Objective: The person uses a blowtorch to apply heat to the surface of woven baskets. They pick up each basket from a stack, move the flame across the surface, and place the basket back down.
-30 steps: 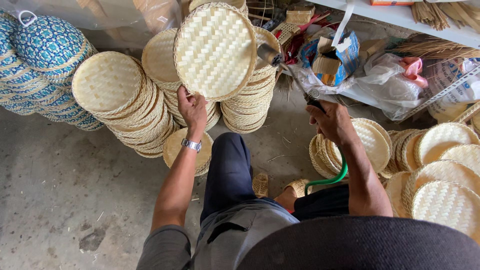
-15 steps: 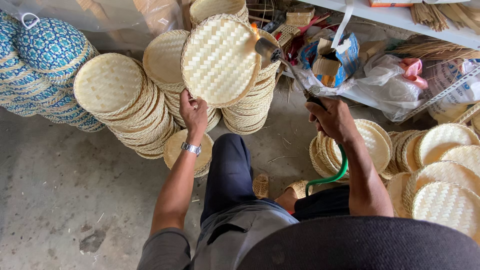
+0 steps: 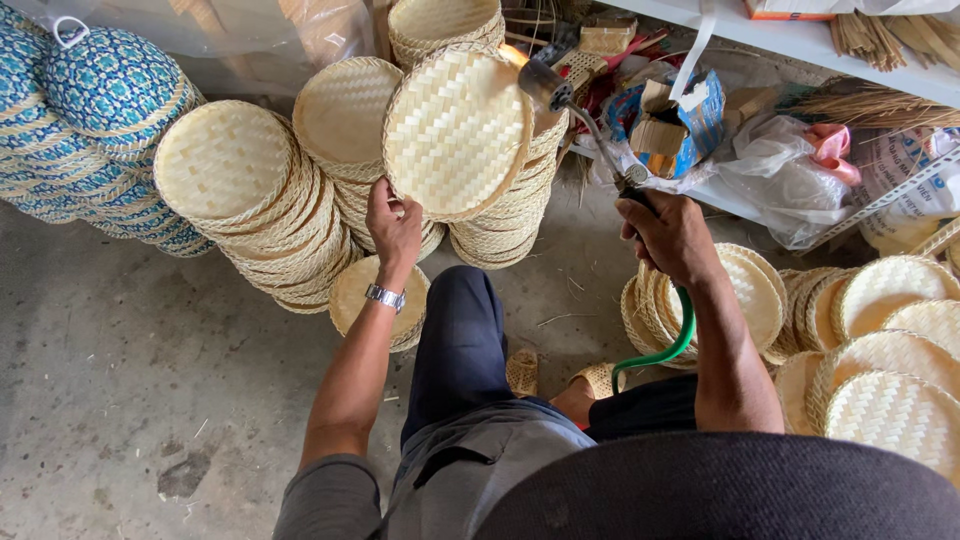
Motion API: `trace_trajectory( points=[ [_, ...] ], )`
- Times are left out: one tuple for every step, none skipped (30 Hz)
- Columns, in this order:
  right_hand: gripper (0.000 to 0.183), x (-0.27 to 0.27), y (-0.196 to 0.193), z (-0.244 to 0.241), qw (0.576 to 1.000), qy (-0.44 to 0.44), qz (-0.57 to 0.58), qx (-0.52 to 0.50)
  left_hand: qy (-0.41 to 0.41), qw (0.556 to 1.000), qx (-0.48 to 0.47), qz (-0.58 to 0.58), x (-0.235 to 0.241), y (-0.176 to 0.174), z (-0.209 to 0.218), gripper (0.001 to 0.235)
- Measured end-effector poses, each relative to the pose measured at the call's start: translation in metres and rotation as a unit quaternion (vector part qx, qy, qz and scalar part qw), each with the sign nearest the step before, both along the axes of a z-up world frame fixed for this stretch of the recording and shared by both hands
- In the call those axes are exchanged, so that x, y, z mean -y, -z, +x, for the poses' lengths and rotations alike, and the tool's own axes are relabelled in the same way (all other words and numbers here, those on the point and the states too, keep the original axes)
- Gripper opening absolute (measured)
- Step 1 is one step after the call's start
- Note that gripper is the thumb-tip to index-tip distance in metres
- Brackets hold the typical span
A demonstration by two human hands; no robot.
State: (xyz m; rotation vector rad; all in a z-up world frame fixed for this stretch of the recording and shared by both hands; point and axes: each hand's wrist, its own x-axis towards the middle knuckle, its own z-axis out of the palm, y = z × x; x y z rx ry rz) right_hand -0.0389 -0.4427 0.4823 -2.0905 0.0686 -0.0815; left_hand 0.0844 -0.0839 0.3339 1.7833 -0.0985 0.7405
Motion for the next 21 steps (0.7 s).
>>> trace_trajectory(
  points=[
    [0.036,0.0,-0.002,0.001,1.0,-0.007,-0.003,-0.004,0.009,1.0,0.0,-0.009,0.002,0.001,0.002,0.041],
    [0.039,-0.001,-0.002,0.0,1.0,-0.015,-0.004,-0.011,0.017,1.0,-0.002,-0.017,0.003,0.003,0.001,0.04],
    [0.041,-0.003,-0.002,0.0,1.0,-0.022,-0.006,-0.017,0.025,0.999,-0.004,-0.025,0.004,0.006,0.0,0.039],
    [0.041,-0.005,-0.002,0.0,1.0,-0.018,-0.009,-0.012,0.023,1.0,0.001,-0.013,0.006,0.007,0.001,0.039],
    [0.041,-0.007,-0.002,0.001,1.0,-0.013,-0.011,-0.006,0.021,1.0,0.006,-0.002,0.007,0.009,0.002,0.039],
    [0.04,-0.009,-0.003,0.002,1.0,-0.009,-0.015,0.0,0.019,1.0,0.012,0.01,0.009,0.01,0.002,0.04],
    [0.04,-0.012,-0.004,0.002,1.0,-0.015,-0.023,0.004,0.021,1.0,0.013,0.01,0.01,0.012,0.003,0.04],
    [0.039,-0.014,-0.004,0.003,0.999,-0.02,-0.03,0.008,0.024,1.0,0.013,0.01,0.012,0.013,0.003,0.04],
    [0.038,-0.015,-0.004,0.003,0.999,-0.025,-0.038,0.011,0.027,0.999,0.013,0.01,0.014,0.014,0.004,0.039],
    [0.039,-0.017,-0.004,0.002,0.998,-0.046,-0.032,0.014,0.029,0.999,0.014,0.01,0.016,0.015,0.004,0.039],
    [0.039,-0.02,-0.003,0.001,0.997,-0.068,-0.026,0.017,0.031,0.999,0.016,0.011,0.019,0.016,0.005,0.039],
    [0.04,-0.022,-0.003,0.0,0.996,-0.09,-0.021,0.019,0.031,0.999,0.017,0.011,0.021,0.016,0.005,0.039],
    [0.039,-0.026,-0.002,0.0,0.996,-0.076,-0.033,0.018,0.033,0.999,0.021,0.016,0.023,0.017,0.006,0.04],
    [0.039,-0.03,-0.001,-0.001,0.997,-0.063,-0.045,0.016,0.034,0.999,0.024,0.021,0.024,0.017,0.005,0.042],
    [0.038,-0.032,0.0,-0.002,0.997,-0.049,-0.057,0.014,0.035,0.999,0.028,0.026,0.025,0.018,0.003,0.043],
    [0.037,-0.034,0.001,-0.003,0.996,-0.07,-0.058,0.027,0.043,0.999,0.018,0.018,0.026,0.018,0.003,0.042],
    [0.037,-0.036,0.002,-0.006,0.993,-0.09,-0.058,0.041,0.05,0.999,0.008,0.011,0.027,0.018,0.003,0.041],
    [0.036,-0.036,0.003,-0.007,0.991,-0.111,-0.06,0.054,0.056,0.998,-0.002,0.004,0.028,0.017,0.003,0.041],
    [0.036,-0.036,0.005,-0.008,0.989,-0.114,-0.078,0.049,0.057,0.998,-0.006,-0.001,0.029,0.015,0.005,0.04],
    [0.036,-0.036,0.008,-0.01,0.988,-0.117,-0.095,0.041,0.057,0.998,-0.012,-0.004,0.028,0.015,0.005,0.04],
    [0.036,-0.037,0.012,-0.01,0.986,-0.121,-0.111,0.033,0.057,0.998,-0.019,-0.008,0.027,0.015,0.005,0.039]
  ],
)
